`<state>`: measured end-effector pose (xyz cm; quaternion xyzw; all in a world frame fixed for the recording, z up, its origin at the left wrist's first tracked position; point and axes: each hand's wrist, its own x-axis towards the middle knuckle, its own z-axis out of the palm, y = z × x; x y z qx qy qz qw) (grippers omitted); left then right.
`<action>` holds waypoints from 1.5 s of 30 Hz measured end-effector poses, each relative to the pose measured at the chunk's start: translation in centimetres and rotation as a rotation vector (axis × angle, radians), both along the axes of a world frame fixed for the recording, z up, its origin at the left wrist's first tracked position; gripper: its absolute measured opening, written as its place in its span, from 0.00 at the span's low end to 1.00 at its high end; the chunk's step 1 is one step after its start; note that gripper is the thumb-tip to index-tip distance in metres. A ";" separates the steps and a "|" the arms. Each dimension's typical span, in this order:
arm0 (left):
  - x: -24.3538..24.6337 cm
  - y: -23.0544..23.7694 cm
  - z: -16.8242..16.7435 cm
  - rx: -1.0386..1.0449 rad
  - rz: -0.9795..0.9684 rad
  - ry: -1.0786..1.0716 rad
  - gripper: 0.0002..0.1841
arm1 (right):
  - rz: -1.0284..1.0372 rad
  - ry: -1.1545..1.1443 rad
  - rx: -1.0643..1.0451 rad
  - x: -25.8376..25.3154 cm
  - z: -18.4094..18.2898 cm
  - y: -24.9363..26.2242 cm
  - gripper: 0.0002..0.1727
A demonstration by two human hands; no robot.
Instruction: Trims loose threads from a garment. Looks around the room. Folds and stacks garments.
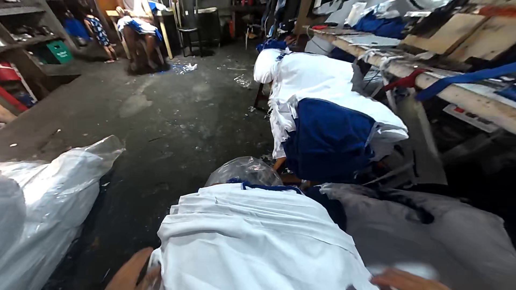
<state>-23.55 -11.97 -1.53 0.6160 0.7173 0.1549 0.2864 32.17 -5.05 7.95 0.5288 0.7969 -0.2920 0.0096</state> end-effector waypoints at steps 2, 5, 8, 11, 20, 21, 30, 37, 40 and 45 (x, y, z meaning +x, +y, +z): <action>0.6 2.6 0.9 0.205 0.045 0.032 0.29 | -0.079 0.040 0.061 -0.1 -1.6 1.8 0.27; 1.9 7.4 1.6 0.326 -0.085 0.104 0.42 | -0.153 0.112 0.180 0.9 -6.8 5.7 0.56; 3.6 12.7 2.4 0.049 -0.311 0.111 0.56 | -0.205 0.165 0.027 1.2 -10.2 8.6 0.67; 3.5 16.0 2.0 -0.206 -0.436 0.073 0.60 | -0.232 0.146 -0.199 0.5 -10.6 9.5 0.61; 3.1 14.9 6.8 0.362 -0.537 0.312 0.30 | -0.112 0.199 0.189 2.3 -2.6 9.0 0.11; 3.0 15.8 7.8 0.366 -0.528 0.284 0.29 | -0.109 0.225 0.265 2.7 -2.0 10.1 0.10; 2.7 19.3 3.8 0.300 -0.350 0.469 0.26 | -0.498 0.049 0.248 1.2 -8.9 14.3 0.20; 15.4 9.7 1.1 0.419 -0.637 0.306 0.36 | -0.710 0.037 -0.521 5.1 -12.8 2.7 0.24; 15.2 10.2 -0.8 0.344 -0.634 0.364 0.38 | -0.915 0.329 -0.713 5.9 -13.1 -2.1 0.19; 13.8 10.4 -0.4 0.289 -0.645 0.458 0.41 | -1.139 0.807 -0.853 3.1 -11.7 -4.4 0.17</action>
